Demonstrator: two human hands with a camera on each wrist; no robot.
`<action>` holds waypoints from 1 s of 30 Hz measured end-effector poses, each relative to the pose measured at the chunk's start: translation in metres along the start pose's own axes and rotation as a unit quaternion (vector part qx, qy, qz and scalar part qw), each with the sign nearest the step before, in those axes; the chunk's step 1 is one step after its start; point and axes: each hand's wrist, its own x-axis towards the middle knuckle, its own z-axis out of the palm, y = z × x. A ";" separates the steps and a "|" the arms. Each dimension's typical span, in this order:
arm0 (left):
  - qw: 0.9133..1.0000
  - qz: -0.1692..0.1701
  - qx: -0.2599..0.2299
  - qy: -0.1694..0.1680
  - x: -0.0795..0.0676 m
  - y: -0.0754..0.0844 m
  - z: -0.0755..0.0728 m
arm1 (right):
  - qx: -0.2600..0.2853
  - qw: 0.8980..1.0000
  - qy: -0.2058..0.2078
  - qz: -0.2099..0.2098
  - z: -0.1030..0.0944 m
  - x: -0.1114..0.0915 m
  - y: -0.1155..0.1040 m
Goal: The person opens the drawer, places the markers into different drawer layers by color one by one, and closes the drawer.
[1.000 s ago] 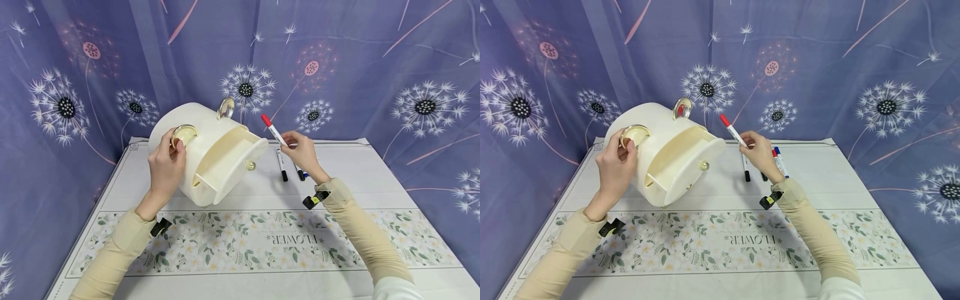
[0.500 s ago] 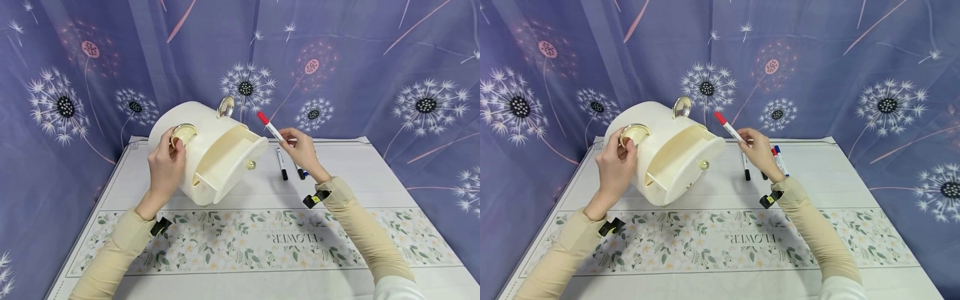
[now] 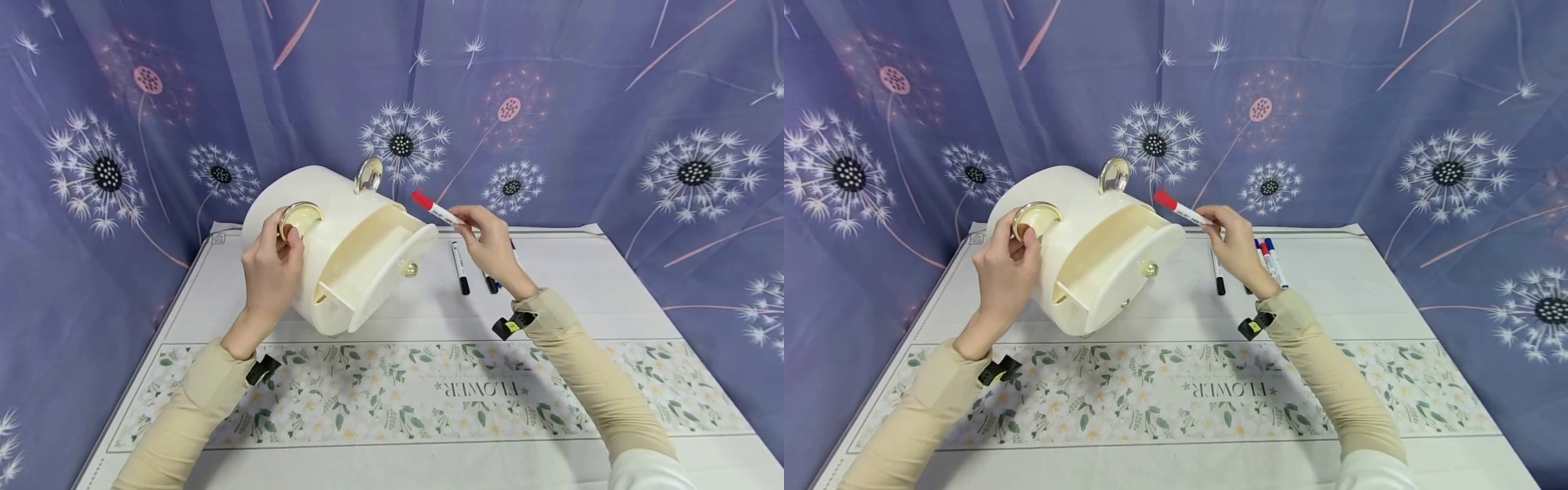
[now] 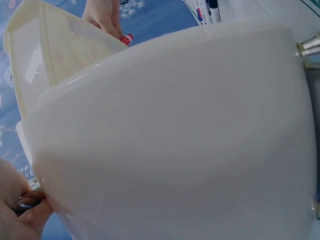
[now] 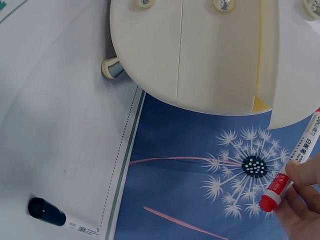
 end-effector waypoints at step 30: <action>1.000 0.002 0.001 0.001 -0.001 -0.001 0.000 | -0.060 0.970 -0.114 -0.205 -0.001 0.020 -0.020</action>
